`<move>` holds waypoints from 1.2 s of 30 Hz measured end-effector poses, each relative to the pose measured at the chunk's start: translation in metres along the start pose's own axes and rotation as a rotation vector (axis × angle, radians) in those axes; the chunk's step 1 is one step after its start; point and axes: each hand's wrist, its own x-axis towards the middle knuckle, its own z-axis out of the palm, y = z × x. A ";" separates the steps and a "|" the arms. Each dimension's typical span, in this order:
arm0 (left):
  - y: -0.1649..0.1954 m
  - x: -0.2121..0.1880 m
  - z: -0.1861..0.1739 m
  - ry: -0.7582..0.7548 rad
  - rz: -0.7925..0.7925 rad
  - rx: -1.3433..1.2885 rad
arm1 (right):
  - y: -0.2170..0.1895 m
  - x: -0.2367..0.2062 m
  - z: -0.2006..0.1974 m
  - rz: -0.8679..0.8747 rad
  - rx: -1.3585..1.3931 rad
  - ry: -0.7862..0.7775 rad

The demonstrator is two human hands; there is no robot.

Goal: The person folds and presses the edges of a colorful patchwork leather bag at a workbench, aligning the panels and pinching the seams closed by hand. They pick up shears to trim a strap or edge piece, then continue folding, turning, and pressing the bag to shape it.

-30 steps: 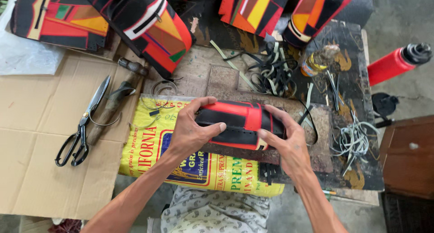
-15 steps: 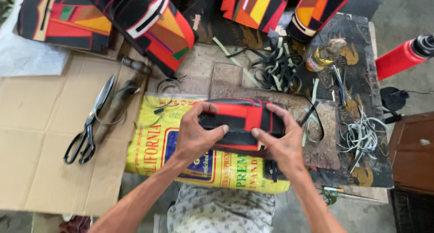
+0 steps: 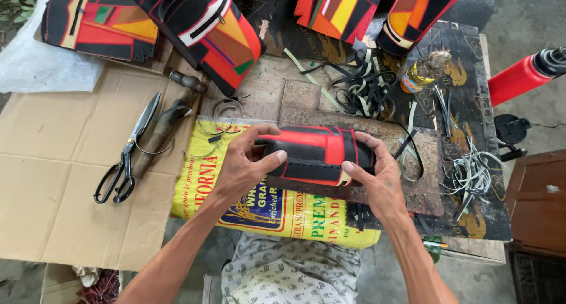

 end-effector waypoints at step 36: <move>-0.099 0.056 -0.092 0.245 0.534 1.371 | 0.064 -0.015 0.024 -0.332 -0.408 0.206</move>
